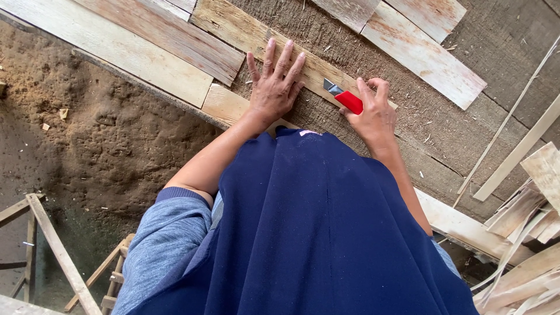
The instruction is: The person uses a red utility knife to shave thin strips from a wooden plank held against a workbench. They repeatedly draw the blade along the wood to remove shavings, then lift and reposition the plank to continue the process.
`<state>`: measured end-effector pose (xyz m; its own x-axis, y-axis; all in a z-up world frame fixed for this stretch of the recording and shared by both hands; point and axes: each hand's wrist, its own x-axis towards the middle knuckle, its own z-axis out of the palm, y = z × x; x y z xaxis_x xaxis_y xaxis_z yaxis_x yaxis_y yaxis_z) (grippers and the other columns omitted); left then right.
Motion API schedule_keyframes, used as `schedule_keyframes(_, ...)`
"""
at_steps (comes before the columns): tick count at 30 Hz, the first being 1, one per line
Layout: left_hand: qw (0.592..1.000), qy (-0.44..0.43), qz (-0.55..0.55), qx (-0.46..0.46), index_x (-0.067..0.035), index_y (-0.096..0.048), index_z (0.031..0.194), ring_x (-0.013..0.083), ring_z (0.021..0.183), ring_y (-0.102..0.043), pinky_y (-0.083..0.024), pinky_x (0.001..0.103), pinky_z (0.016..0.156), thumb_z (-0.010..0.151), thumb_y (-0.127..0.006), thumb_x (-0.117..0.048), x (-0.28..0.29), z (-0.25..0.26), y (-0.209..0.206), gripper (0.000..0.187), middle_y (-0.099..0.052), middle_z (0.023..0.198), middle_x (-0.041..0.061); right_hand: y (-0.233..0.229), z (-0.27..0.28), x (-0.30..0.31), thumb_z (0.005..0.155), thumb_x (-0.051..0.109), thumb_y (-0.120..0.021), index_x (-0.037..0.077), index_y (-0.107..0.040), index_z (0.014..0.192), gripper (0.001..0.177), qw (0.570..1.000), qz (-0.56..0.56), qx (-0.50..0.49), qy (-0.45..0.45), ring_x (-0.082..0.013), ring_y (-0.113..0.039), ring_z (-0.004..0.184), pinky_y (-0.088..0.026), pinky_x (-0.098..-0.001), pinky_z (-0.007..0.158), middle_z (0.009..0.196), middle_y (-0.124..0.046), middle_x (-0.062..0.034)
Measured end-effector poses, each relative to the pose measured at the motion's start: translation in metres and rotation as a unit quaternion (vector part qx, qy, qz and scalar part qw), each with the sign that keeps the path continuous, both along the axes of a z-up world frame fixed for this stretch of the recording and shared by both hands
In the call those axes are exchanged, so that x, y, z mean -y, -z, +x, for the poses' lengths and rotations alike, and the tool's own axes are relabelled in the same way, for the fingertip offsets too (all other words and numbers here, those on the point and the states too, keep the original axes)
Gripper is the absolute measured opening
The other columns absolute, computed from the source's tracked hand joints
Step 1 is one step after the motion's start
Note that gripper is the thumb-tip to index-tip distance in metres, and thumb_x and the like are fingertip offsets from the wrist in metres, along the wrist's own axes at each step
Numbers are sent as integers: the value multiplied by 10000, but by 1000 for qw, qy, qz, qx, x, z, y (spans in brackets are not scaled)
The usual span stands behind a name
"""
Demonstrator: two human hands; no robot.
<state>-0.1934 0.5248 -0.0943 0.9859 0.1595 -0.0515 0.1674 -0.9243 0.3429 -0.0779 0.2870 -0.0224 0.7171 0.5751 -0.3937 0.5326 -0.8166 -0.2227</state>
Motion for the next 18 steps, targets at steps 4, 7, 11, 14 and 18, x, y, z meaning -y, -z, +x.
schedule_keyframes(4, 1000, 3, -7, 16, -236, -327, 1638, 415, 1533, -53, 151, 692, 1127, 1130, -467, -472, -1, 0, -4, 577, -221, 1690, 111, 2, 1, 1, 866, 495, -785, 86, -432, 1491, 827, 1000, -9, -5, 3, -254, -606, 919, -617, -384, 668, 1346, -351, -134)
schedule_keyframes(7, 1000, 2, -2, 30, -229, -346, 1633, 418, 1533, -56, 159, 682, 1131, 1133, -467, -477, -1, -2, -3, 571, -240, 1686, 116, 4, 0, 2, 857, 461, -803, 73, -444, 1487, 823, 1000, 7, 2, -4, -270, -614, 957, -626, -373, 671, 1354, -356, -151)
schedule_keyframes(11, 998, 1, 8, 55, -227, -395, 1619, 414, 1533, -86, 147, 681, 1138, 1123, -521, -468, -1, -2, -4, 566, -269, 1676, 114, 3, 2, 2, 866, 571, -747, 74, -429, 1502, 868, 1000, 2, -1, -2, -254, -606, 920, -616, -385, 655, 1339, -353, -131)
schedule_keyframes(14, 998, -1, 40, 58, -255, -373, 1631, 389, 1542, -41, 172, 660, 1152, 1126, -529, -510, -1, -3, 6, 587, -230, 1688, 85, -4, 1, 0, 888, 425, -735, 44, -439, 1474, 759, 998, 46, -17, 36, -244, -608, 915, -611, -357, 711, 1336, -393, -132)
schedule_keyframes(18, 1000, 3, -1, -5, -276, -264, 1670, 369, 1527, 66, 202, 657, 1124, 1162, -465, -529, -4, -1, 5, 602, -84, 1704, 74, -1, 3, 15, 849, -62, -758, 11, -574, 1342, 531, 981, 163, 16, 108, -294, -624, 979, -625, -351, 832, 1183, -513, -141)
